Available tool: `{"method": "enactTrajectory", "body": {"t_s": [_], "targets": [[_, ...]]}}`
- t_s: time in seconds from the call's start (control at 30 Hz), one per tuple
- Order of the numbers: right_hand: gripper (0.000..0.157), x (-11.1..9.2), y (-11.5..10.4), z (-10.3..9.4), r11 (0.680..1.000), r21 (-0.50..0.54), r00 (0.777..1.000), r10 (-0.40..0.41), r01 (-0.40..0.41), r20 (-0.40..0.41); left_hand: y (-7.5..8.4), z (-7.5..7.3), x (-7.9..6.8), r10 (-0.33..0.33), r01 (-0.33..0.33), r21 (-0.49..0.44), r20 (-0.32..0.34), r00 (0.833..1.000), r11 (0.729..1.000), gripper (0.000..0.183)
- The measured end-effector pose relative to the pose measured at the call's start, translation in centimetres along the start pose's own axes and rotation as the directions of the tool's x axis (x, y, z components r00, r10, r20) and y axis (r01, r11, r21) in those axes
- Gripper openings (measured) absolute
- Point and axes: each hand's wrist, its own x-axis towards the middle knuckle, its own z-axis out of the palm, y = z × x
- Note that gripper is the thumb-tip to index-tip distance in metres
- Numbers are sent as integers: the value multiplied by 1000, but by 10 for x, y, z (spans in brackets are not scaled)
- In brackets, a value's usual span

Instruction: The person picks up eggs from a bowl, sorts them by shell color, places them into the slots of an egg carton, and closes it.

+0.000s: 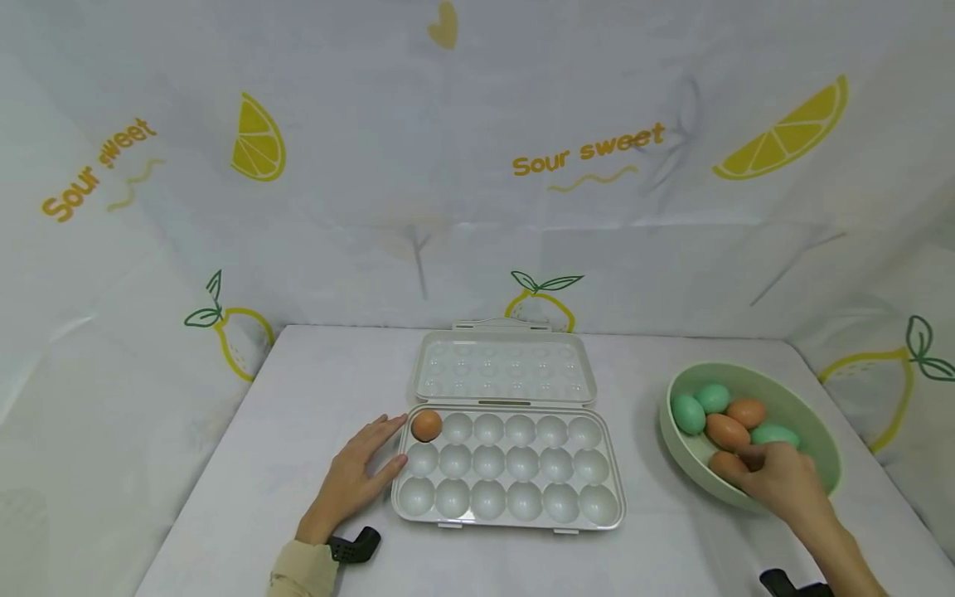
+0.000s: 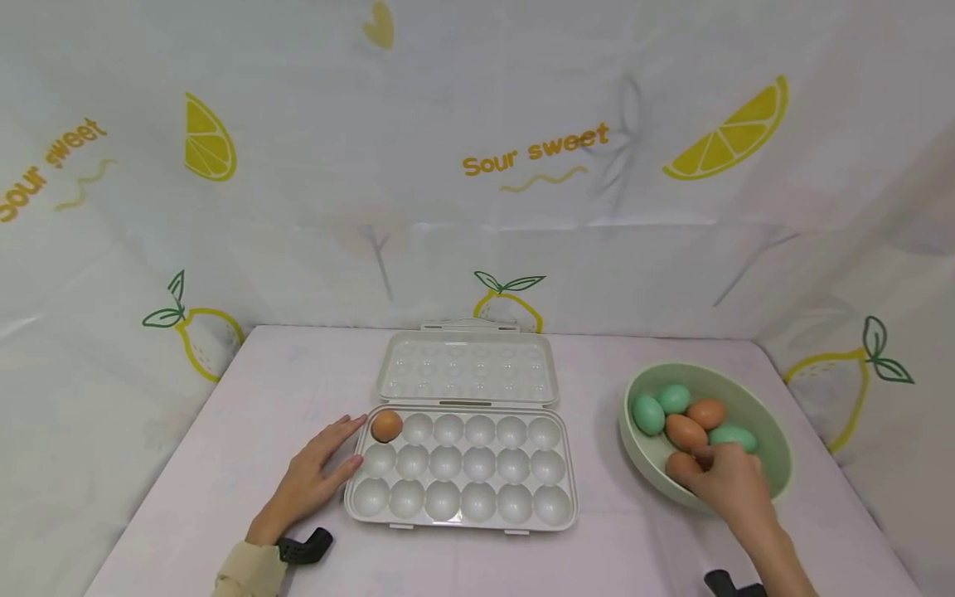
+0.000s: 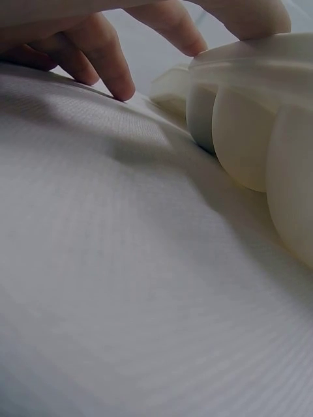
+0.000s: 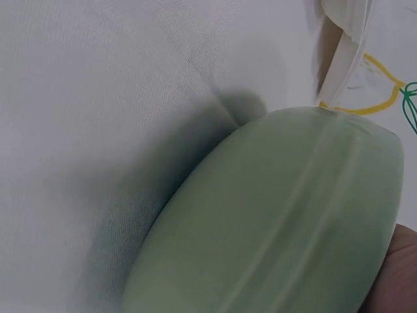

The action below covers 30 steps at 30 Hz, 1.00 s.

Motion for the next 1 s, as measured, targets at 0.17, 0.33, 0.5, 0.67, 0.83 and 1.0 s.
{"method": "enactTrajectory", "body": {"t_s": [0.17,0.33,0.5,0.67,0.83,1.0], "targets": [[20,3,0,2,1000,-7,1000,-15,15,-7,0,0,0,-2,2,0,2,1000,1000,57],[14,4,2,4,1000,-13,1000,-26,25,-6,0,0,0,-8,8,3,5,1000,1000,57],[27,4,4,4,999,-13,999,-32,32,-8,1,-1,-1,-11,11,4,7,1000,1000,57],[33,3,4,4,1000,-8,1000,-29,29,1,1,-1,-1,-8,8,8,6,1000,1000,58],[38,0,3,3,1000,8,1000,-10,10,2,0,0,0,3,-3,10,2,1000,1000,58],[44,-2,3,7,999,20,992,-34,36,-121,1,0,0,5,-5,10,1,1000,1000,58]]}}
